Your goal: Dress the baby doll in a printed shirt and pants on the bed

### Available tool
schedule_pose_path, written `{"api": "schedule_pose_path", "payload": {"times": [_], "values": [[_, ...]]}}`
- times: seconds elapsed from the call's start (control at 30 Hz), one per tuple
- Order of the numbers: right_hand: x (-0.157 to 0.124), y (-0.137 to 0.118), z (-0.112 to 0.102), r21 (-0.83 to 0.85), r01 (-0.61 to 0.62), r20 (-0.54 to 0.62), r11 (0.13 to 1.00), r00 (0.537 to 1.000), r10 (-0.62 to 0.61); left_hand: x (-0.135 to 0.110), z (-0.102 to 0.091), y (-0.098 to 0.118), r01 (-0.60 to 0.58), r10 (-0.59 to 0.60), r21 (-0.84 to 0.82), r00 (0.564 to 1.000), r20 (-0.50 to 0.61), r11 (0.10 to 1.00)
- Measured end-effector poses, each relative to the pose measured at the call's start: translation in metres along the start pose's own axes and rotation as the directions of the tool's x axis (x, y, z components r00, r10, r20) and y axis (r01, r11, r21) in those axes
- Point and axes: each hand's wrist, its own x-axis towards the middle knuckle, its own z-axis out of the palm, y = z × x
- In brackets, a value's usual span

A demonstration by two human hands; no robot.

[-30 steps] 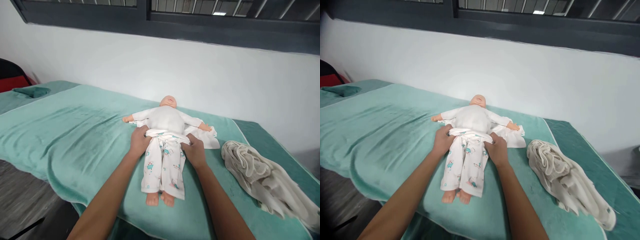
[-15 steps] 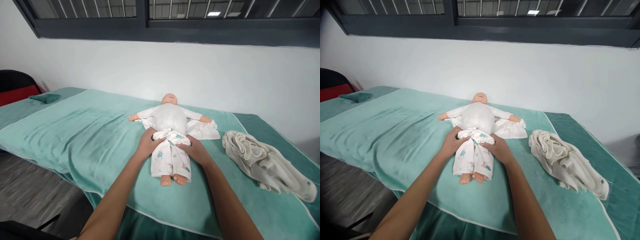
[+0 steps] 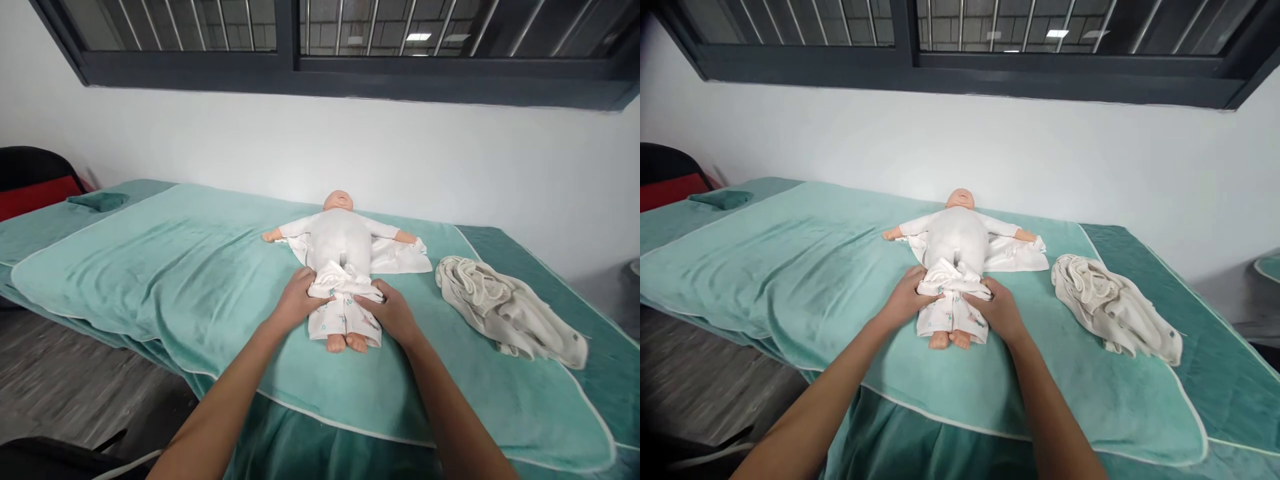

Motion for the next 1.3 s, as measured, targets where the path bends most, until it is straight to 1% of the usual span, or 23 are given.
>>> {"api": "schedule_pose_path", "payload": {"times": [0.07,0.1,0.13,0.17,0.2,0.23,0.27,0.3,0.33,0.37,0.4,0.47,0.53,0.6,0.73,0.83,0.9,0.97,1.07,1.13,1.2,1.23,1.3], "values": [[-0.009,-0.001,0.003,0.004,-0.003,-0.147,1.0,0.989,0.004,-0.005,0.004,0.002,0.015,-0.009,0.103,0.999,-0.052,0.995],[-0.013,-0.001,0.003,0.024,-0.01,-0.183,1.0,0.983,0.014,-0.008,0.005,0.004,0.052,-0.043,0.116,0.996,-0.072,0.992],[-0.018,-0.002,0.001,0.049,-0.019,-0.172,0.999,0.985,0.027,-0.012,0.005,0.005,0.097,-0.091,0.09,0.993,-0.077,0.991],[-0.022,-0.002,-0.001,0.072,-0.027,-0.118,0.997,0.992,0.036,-0.015,0.003,0.007,0.139,-0.137,0.027,0.989,-0.058,0.99],[-0.027,-0.003,-0.005,0.09,-0.028,-0.029,0.996,0.999,0.031,-0.02,0.0,0.009,0.162,-0.164,-0.056,0.986,-0.017,0.985],[-0.032,-0.004,-0.009,0.102,-0.019,0.076,0.995,0.997,0.011,-0.026,-0.003,0.012,0.164,-0.16,-0.137,0.986,0.039,0.977],[-0.037,-0.005,-0.013,0.107,-0.001,0.171,0.994,0.985,-0.017,-0.032,-0.006,0.014,0.143,-0.126,-0.194,0.987,0.097,0.971],[-0.042,-0.005,-0.015,0.098,0.024,0.238,0.995,0.97,-0.047,-0.038,-0.008,0.017,0.104,-0.074,-0.216,0.987,0.143,0.971],[-0.047,-0.005,-0.016,0.072,0.054,0.275,0.996,0.959,-0.072,-0.045,-0.009,0.019,0.056,-0.02,-0.199,0.984,0.176,0.978],[-0.051,-0.004,-0.016,0.029,0.086,0.279,0.996,0.956,-0.091,-0.051,-0.009,0.022,0.008,0.022,-0.149,0.981,0.193,0.989],[-0.055,-0.003,-0.013,-0.022,0.115,0.255,0.993,0.961,-0.105,-0.057,-0.007,0.025,-0.032,0.047,-0.079,0.979,0.196,0.996],[-0.06,0.0,-0.003,-0.116,0.154,0.157,0.981,0.978,-0.135,-0.064,-0.001,0.029,-0.088,0.073,0.078,0.982,0.176,0.993],[-0.062,0.003,0.008,-0.161,0.175,0.068,0.971,0.984,-0.166,-0.065,0.004,0.033,-0.124,0.093,0.224,0.985,0.145,0.967],[-0.063,0.004,0.016,-0.188,0.184,0.005,0.965,0.982,-0.187,-0.063,0.007,0.036,-0.154,0.115,0.327,0.984,0.134,0.932],[-0.063,0.001,0.023,-0.245,0.202,-0.1,0.948,0.968,-0.232,-0.059,0.005,0.038,-0.161,0.122,0.397,0.985,0.12,0.904],[-0.063,-0.003,0.023,-0.281,0.207,-0.125,0.937,0.96,-0.25,-0.06,0.005,0.038,-0.134,0.101,0.401,0.99,0.101,0.906],[-0.063,-0.006,0.022,-0.327,0.155,-0.099,0.932,0.975,-0.197,-0.06,0.006,0.038,-0.106,0.077,0.39,0.993,0.089,0.915],[-0.063,-0.012,0.02,-0.403,0.047,-0.071,0.914,0.994,-0.082,-0.06,0.006,0.039,-0.056,0.03,0.355,0.997,0.076,0.933],[-0.065,-0.027,0.014,-0.506,-0.101,-0.067,0.856,0.995,0.078,-0.058,-0.002,0.043,0.066,-0.088,0.237,0.993,0.084,0.969],[-0.067,-0.041,0.007,-0.484,-0.128,-0.017,0.866,0.99,0.137,-0.056,-0.013,0.049,0.154,-0.169,0.104,0.974,0.153,0.983],[-0.068,-0.058,-0.003,-0.343,-0.13,0.132,0.93,0.974,0.185,-0.053,-0.03,0.056,0.234,-0.212,-0.051,0.938,0.273,0.971],[-0.068,-0.066,-0.008,-0.245,-0.153,0.232,0.957,0.949,0.211,-0.051,-0.039,0.059,0.263,-0.212,-0.113,0.917,0.338,0.958],[-0.066,-0.082,-0.019,-0.073,-0.228,0.428,0.971,0.872,0.237,-0.046,-0.058,0.067,0.267,-0.178,-0.144,0.878,0.444,0.953]]}}
